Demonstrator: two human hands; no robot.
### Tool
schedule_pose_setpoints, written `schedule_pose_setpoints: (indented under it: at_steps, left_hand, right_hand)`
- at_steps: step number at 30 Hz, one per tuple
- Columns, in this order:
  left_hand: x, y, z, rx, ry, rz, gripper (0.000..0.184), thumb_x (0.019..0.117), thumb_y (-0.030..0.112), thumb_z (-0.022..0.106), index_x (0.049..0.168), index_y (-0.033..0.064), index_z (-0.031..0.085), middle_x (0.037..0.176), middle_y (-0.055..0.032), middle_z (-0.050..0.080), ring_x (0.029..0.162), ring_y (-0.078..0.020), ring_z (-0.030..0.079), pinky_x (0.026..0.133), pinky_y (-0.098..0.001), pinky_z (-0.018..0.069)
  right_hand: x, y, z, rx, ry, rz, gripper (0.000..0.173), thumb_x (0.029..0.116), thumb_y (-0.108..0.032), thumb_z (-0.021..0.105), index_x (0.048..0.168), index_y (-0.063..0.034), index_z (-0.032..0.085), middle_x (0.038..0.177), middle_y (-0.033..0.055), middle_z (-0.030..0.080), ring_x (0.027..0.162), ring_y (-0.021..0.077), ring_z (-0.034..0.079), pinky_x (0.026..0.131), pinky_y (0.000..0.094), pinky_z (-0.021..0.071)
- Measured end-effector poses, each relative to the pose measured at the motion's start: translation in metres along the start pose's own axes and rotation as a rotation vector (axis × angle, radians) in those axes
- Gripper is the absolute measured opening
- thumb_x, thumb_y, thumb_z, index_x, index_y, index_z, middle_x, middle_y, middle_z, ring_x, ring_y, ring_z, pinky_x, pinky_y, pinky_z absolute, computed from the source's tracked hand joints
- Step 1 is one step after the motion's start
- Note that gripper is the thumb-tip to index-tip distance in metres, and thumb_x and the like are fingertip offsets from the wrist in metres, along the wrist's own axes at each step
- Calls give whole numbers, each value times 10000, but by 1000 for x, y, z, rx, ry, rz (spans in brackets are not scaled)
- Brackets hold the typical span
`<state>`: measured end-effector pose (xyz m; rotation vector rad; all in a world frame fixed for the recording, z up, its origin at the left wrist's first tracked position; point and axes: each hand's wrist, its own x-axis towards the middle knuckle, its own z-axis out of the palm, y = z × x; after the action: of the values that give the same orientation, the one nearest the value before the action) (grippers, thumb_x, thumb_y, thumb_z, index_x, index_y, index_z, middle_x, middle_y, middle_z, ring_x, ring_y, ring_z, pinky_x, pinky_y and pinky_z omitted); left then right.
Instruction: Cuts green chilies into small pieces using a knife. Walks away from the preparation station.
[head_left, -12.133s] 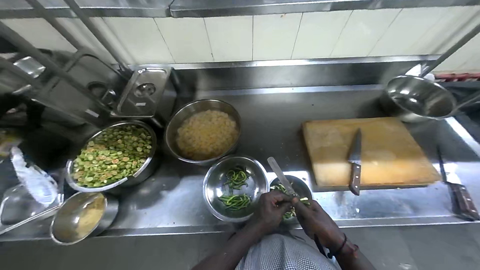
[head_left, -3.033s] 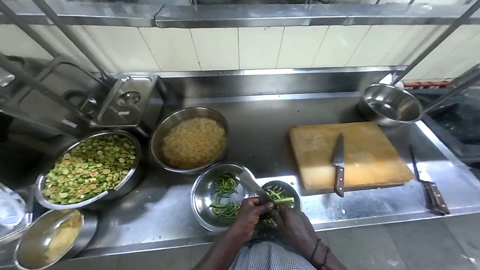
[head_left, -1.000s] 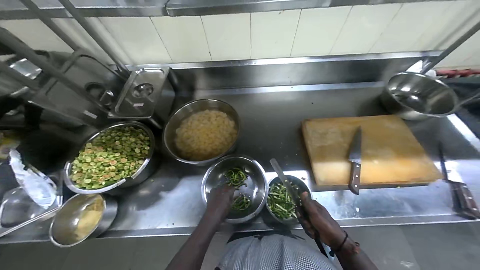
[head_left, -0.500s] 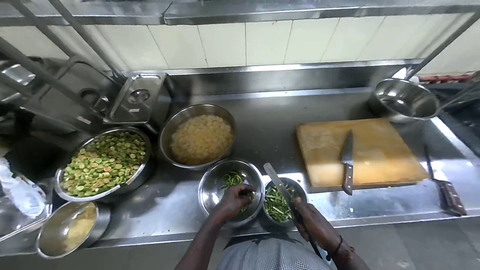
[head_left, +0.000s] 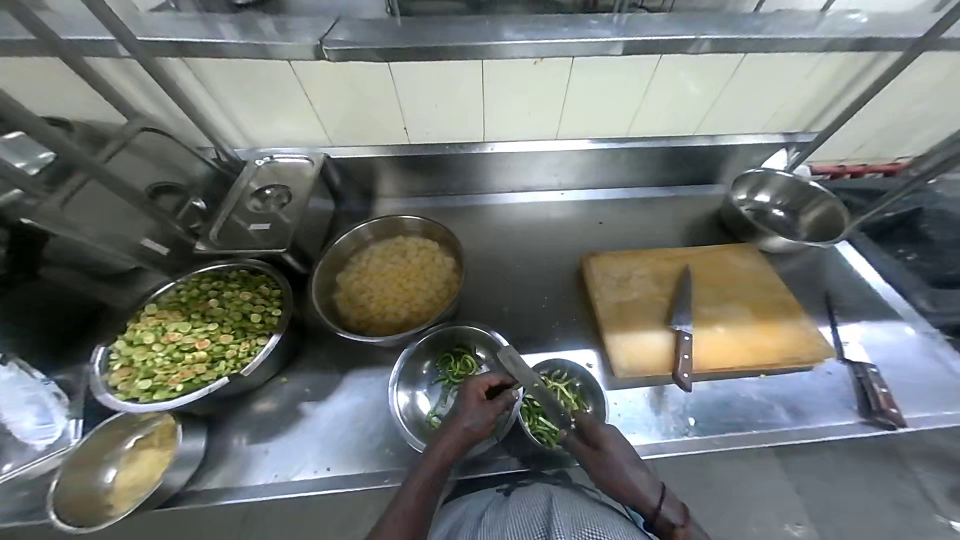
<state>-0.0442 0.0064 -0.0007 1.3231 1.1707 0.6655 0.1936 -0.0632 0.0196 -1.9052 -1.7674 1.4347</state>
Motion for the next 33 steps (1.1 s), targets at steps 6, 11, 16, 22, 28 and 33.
schedule_pose_setpoints:
  at_steps: [6, 11, 16, 22, 28, 33]
  left_hand:
    - [-5, 6, 3, -216, 36, -22, 215, 1013, 44, 551, 1134, 46, 729, 919, -50, 659, 736, -120, 571, 705, -275, 500]
    - [-5, 1, 5, -272, 79, -21, 127, 995, 77, 625, 1054, 32, 727, 872, -43, 640, 727, -122, 553, 687, -275, 481]
    - [-7, 6, 9, -262, 133, -8, 62, 966, 58, 682, 977, 22, 733, 827, -46, 646, 710, -113, 559, 675, -259, 485]
    - [-7, 5, 10, -247, 146, -22, 48, 945, 56, 714, 916, 19, 727, 841, -66, 669, 768, -142, 606, 735, -288, 519]
    - [-8, 11, 21, -292, 132, -95, 105, 899, 34, 754, 811, 22, 697, 747, -35, 641, 687, -106, 580, 684, -259, 506]
    - [-8, 11, 36, -463, 76, -194, 44, 899, 33, 755, 893, 3, 724, 813, -59, 690, 712, -110, 618, 681, -257, 525]
  right_hand:
    - [-3, -4, 1, -53, 111, -32, 371, 1058, -409, 494, 1117, -79, 651, 752, 54, 587, 681, 212, 598, 681, 432, 513]
    - [-7, -7, 2, -128, 82, -26, 396, 1060, -419, 485, 1121, -56, 633, 799, 100, 612, 744, 266, 630, 727, 479, 526]
    - [-8, -7, 4, -119, 133, -45, 402, 1057, -423, 488, 1113, -59, 650, 766, 82, 608, 717, 248, 624, 708, 462, 525]
    - [-12, -14, 6, -213, 95, -23, 412, 1070, -422, 454, 1109, -49, 625, 783, 111, 610, 750, 289, 641, 733, 488, 525]
    - [-14, -32, 6, -337, 66, 30, 418, 1086, -398, 421, 1198, -49, 623, 926, 162, 680, 916, 347, 690, 835, 524, 541]
    - [-12, -39, 7, -358, 34, 39, 431, 1086, -397, 406, 1235, -51, 617, 967, 177, 688, 973, 356, 691, 875, 530, 537]
